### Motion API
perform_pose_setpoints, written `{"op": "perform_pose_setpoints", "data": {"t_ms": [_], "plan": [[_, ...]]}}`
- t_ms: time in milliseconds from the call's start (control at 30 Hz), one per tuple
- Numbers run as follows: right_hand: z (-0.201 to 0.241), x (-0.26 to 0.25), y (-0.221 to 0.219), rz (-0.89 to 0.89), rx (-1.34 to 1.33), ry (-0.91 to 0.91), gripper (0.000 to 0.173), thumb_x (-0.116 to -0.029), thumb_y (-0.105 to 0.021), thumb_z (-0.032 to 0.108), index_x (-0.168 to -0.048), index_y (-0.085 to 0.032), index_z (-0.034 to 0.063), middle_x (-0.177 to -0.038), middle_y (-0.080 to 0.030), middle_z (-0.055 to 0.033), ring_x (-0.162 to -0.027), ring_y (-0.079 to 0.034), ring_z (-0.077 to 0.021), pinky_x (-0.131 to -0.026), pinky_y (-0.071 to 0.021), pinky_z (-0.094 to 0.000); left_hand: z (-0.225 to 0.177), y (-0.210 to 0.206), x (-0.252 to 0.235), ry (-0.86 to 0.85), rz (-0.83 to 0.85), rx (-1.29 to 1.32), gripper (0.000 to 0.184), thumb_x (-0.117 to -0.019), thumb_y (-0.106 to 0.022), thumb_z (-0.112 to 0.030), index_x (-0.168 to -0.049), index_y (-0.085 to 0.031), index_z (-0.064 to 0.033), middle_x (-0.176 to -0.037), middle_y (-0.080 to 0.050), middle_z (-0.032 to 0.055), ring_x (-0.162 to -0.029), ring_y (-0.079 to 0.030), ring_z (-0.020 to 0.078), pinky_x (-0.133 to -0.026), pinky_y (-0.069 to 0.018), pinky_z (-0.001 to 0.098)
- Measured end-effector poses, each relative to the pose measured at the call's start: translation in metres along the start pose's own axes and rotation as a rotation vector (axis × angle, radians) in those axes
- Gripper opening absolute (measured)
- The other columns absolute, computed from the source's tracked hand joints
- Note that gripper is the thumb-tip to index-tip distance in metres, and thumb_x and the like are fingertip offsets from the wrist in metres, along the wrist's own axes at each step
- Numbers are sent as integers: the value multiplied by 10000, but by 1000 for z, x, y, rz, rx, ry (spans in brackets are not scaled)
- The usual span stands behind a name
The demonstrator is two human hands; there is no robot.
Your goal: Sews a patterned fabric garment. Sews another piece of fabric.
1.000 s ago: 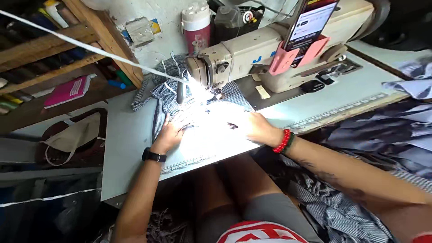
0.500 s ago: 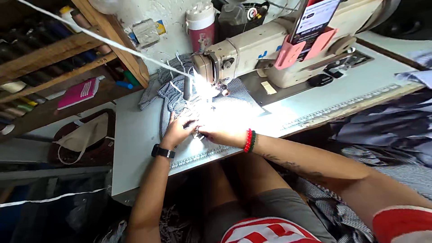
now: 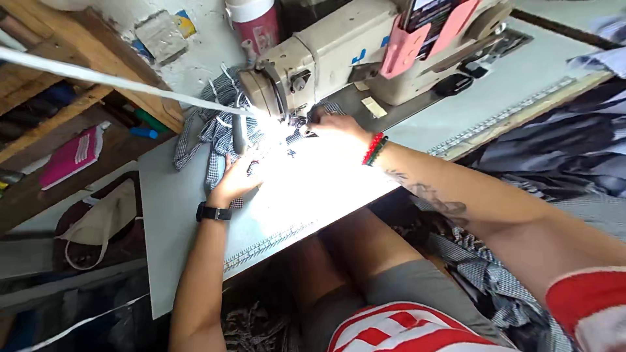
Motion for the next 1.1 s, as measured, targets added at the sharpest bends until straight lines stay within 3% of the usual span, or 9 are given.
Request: {"op": "perform_pose_setpoints", "data": {"t_ms": [167, 267, 400, 500, 600, 767, 900, 1000, 1100], "plan": [[9, -32, 8, -5, 49, 240, 357, -1031, -579, 245, -1381, -639, 209, -1276, -635, -262, -1183, -602, -481, -901, -477, -674, 29, 22, -33, 96, 4, 153, 314, -848, -785, -216, -1111, -682, -79, -1455, -572, 87, -1441, -428, 217, -1232, -249, 525], [5, -42, 17, -80, -1, 201, 318, -1045, -542, 184, -1323, -655, 77, -1282, -648, -255, -1230, -598, -457, -982, -464, -668, 9, 41, -56, 293, -147, -16, 300, -930, -741, -284, -996, -712, 7, -1093, -708, 191, -1058, -665, 313, -948, -501, 552], [1, -21, 41, -296, -38, 142, 384, -1093, -455, 290, -1295, -629, 13, -1259, -658, -240, -1218, -623, -418, -995, -506, -616, -20, 30, -85, 260, -340, -391, 427, -915, -711, -392, -1115, -730, -15, -1156, -703, 232, -1145, -648, 392, -1008, -467, 601], [14, 17, 38, -200, 112, 185, 580, -1056, -453, 545, -1142, -616, -4, -862, -674, -216, -836, -700, -439, -690, -538, -600, 9, 6, -88, 378, -181, -258, 411, -957, -702, -219, -1272, -651, 40, -1327, -618, 287, -1296, -552, 438, -1105, -404, 596], [28, 29, 13, -34, 90, 291, 329, -1041, -556, 152, -1328, -581, -7, -1150, -652, -261, -1094, -647, -453, -931, -513, -593, 24, 6, -100, 432, -178, -221, 417, -955, -702, -223, -1238, -650, 78, -1295, -630, 301, -1267, -576, 435, -1096, -416, 577], [54, -15, -1, 89, -25, 433, 292, -1033, -538, 34, -1281, -627, -91, -1302, -604, -326, -1282, -537, -484, -1071, -388, -597, -10, 13, -88, 513, -156, -89, 372, -983, -668, -139, -1253, -630, 114, -1326, -607, 315, -1310, -547, 415, -1131, -380, 526], [47, -28, -3, -9, 42, 571, 258, -846, -749, 77, -1061, -681, -49, -971, -687, -245, -960, -677, -447, -810, -513, -646, -9, 27, -88, 412, -263, -91, 398, -952, -703, -173, -1245, -634, 87, -1277, -639, 287, -1263, -582, 384, -1112, -406, 518], [10, -10, 5, 129, 125, 239, 473, -908, -703, 144, -1334, -528, 34, -1068, -664, -229, -996, -676, -430, -822, -539, -625, 46, 43, -55, 340, -432, -132, 424, -969, -676, -301, -1262, -654, 5, -1205, -689, 246, -1166, -655, 390, -1029, -488, 602], [-1, 42, 14, 118, 109, 238, 332, -1020, -600, 267, -1272, -556, 56, -935, -665, -173, -856, -693, -371, -731, -563, -568, 26, 41, 42, 342, -286, -121, 377, -909, -745, -139, -1253, -647, -18, -1157, -693, 240, -1070, -675, 422, -922, -520, 654]]}}
Point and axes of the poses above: each hand's wrist, its own x-axis away from the middle knuckle, its own y-axis out of the back of the hand, z = x × y, the point moved 8 cm from there along -x, towards the middle knuckle
